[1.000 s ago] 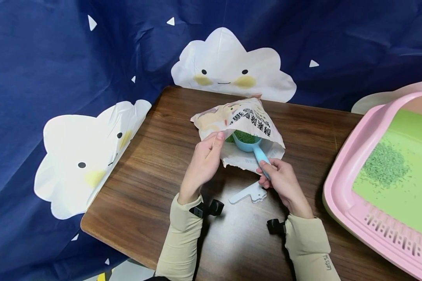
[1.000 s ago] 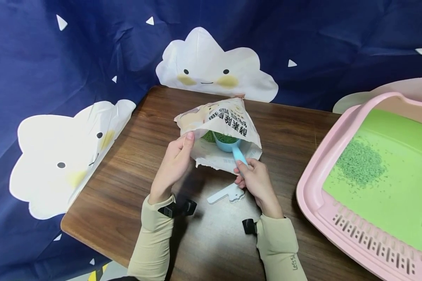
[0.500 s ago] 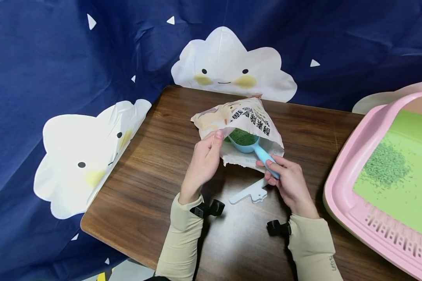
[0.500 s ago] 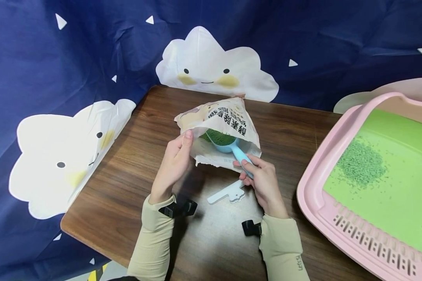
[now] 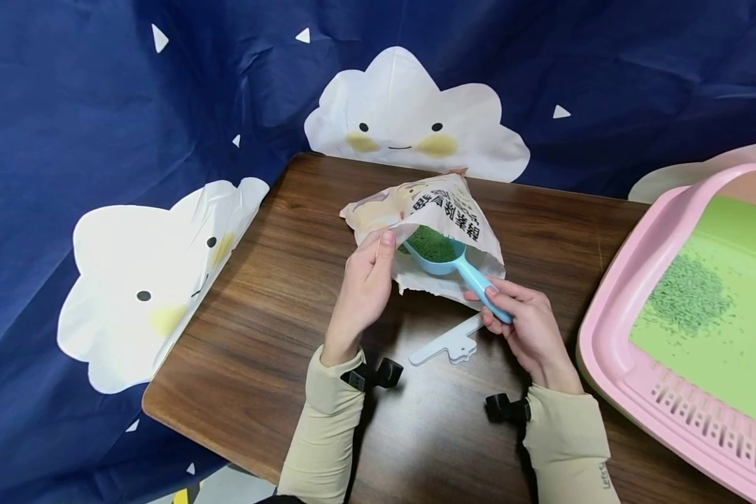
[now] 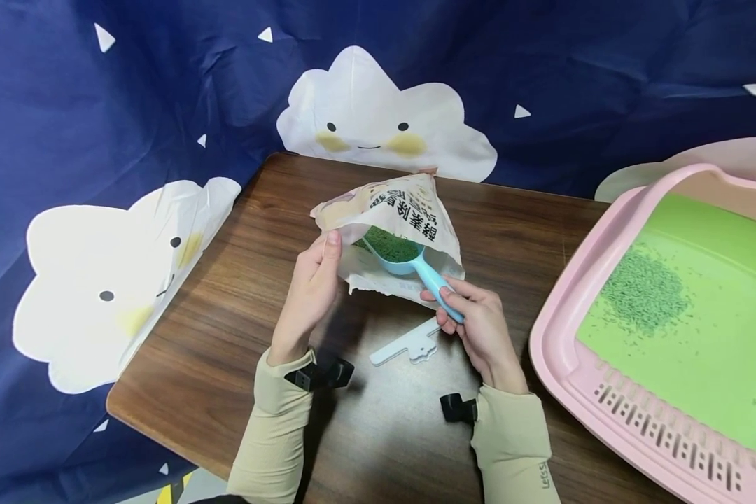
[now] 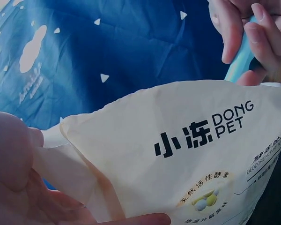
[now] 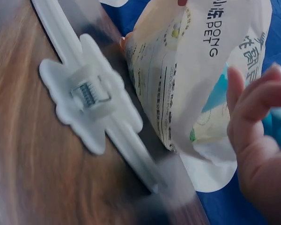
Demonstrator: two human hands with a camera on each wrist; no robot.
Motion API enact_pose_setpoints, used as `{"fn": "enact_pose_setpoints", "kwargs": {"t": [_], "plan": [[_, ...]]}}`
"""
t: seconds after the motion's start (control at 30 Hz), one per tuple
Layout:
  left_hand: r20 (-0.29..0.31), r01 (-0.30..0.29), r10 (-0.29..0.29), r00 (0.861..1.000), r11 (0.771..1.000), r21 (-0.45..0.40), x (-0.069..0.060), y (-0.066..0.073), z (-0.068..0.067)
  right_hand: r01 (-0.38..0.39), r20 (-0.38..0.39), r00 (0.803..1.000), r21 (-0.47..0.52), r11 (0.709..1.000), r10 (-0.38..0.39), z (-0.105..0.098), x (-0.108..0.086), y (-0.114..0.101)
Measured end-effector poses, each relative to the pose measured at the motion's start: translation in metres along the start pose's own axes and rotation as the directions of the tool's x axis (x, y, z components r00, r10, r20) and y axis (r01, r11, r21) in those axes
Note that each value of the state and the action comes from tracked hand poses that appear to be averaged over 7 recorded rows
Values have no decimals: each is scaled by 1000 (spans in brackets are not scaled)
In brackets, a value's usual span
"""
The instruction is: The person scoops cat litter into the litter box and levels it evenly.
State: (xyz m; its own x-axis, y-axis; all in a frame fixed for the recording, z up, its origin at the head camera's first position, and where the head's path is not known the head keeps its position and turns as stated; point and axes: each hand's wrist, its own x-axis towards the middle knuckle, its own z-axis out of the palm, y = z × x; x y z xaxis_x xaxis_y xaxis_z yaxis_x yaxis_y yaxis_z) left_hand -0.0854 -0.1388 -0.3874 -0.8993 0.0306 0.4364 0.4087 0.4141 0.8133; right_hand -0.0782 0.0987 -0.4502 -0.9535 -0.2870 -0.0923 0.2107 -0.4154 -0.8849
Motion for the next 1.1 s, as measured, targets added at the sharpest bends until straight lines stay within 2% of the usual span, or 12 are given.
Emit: {"fn": "enact_pose_setpoints", "kwargs": {"t": [0.27, 0.47, 0.67, 0.9, 1.1], "plan": [[10, 9, -9, 1000, 1000, -5, 1, -1, 0, 27, -64, 998, -11, 1000, -28, 2, 0, 0], [8, 8, -8, 1000, 1000, -2, 1, -1, 0, 43, -46, 998, 18, 999, -42, 1, -4, -5], [6, 7, -7, 1000, 1000, -4, 0, -2, 0, 133, -19, 991, 29, 991, -132, 3, -11, -12], [2, -3, 3, 1000, 1000, -15, 1, -3, 0, 170, 20, 984, 169, 971, -176, 5, -21, -20], [7, -7, 7, 1000, 1000, -14, 0, -1, 1, 206, 56, 974, 166, 964, -218, 3, -27, -26]]}}
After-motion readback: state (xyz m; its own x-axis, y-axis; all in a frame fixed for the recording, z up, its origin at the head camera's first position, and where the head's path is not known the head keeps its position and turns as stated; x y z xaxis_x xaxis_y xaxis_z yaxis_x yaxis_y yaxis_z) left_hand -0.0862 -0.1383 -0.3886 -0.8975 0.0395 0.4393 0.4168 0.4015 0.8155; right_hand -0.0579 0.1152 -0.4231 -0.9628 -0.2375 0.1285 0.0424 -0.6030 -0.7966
